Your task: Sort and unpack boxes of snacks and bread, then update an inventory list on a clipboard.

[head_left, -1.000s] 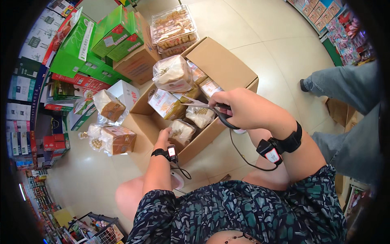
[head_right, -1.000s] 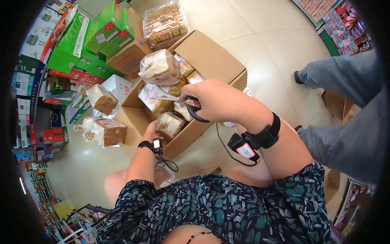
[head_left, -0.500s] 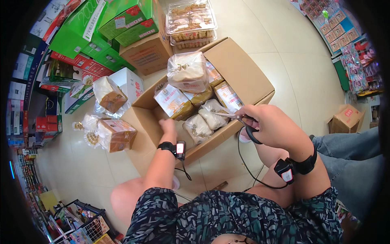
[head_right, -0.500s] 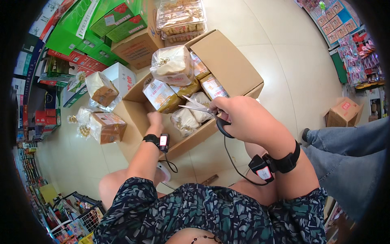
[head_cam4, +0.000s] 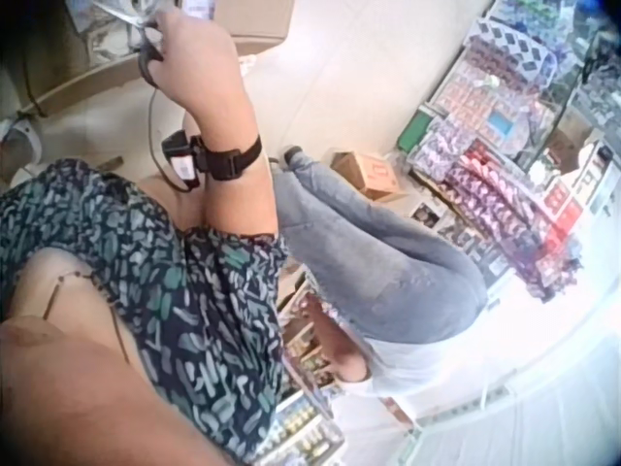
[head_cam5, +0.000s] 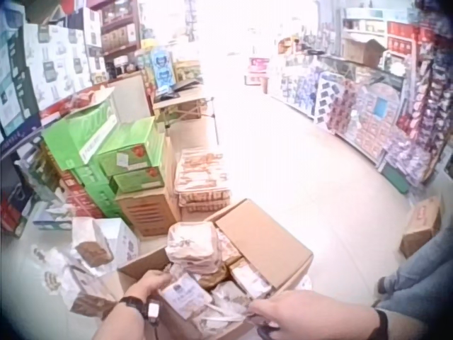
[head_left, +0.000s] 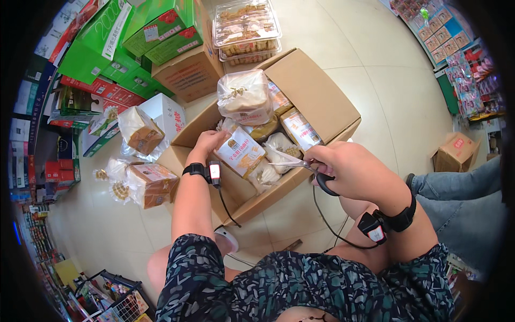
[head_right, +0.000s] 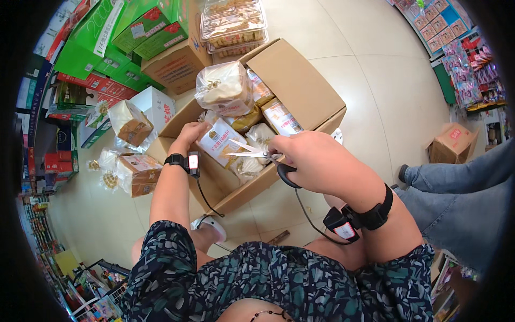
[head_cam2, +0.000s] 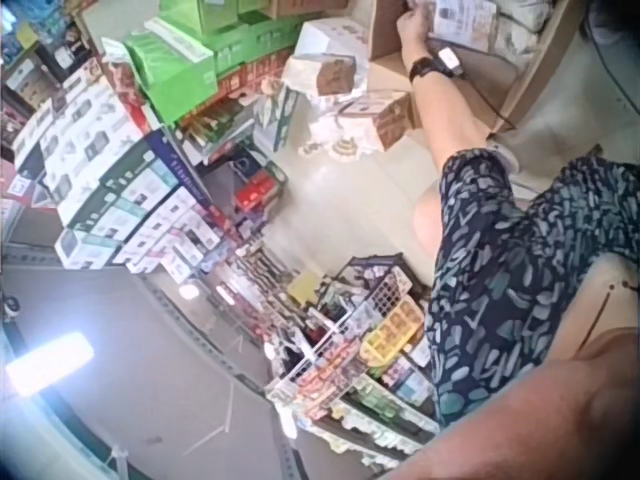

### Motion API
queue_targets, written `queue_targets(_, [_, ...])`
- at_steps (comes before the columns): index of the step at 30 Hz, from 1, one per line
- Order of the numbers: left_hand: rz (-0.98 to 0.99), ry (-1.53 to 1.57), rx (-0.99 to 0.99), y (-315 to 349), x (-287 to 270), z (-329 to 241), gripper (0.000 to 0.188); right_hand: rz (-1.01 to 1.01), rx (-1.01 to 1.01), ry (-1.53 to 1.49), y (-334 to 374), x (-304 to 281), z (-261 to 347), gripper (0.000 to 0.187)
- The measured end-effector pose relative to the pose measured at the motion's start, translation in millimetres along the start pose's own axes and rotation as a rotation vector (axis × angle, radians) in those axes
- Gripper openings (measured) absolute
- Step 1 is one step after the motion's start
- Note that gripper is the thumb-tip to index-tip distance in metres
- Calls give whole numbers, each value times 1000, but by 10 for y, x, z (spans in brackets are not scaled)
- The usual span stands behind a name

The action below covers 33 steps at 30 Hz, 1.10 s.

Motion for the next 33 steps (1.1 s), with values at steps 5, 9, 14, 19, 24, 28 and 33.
queue_targets(5, [-217,-504,302,242,-171,-298,49,3,-41,21,9,8,112,28])
queue_targets(9, [-240,-260,431,554,-339,-450,46,56,-74,-13,63,38,238,29])
queue_targets(14, [-114,339,411,1473,-260,-941,37,101,-160,-30,262,27,388,30])
queue_targets(19, [-53,488,434,2446,-434,-1536,30,270,-220,-201,426,148,664,40])
queue_targets(24, [-192,535,500,3065,-476,-1812,25,742,-229,-590,608,603,949,42])
queue_targets(28, [-224,832,416,3226,-321,-1662,27,1037,-151,-716,746,805,1111,38])
queue_targets(33, [-43,959,373,3267,-207,-1642,27,992,-174,-739,679,824,1163,34])
Point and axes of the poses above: each hand's wrist, its own y-axis away from the middle knuckle, its own x-axis out of the palm, z = x × y, the point moved 9 cm from there along -y, towards the middle knuckle, and after that the axes turned 15 degrees about x, right-handed, at the moved point
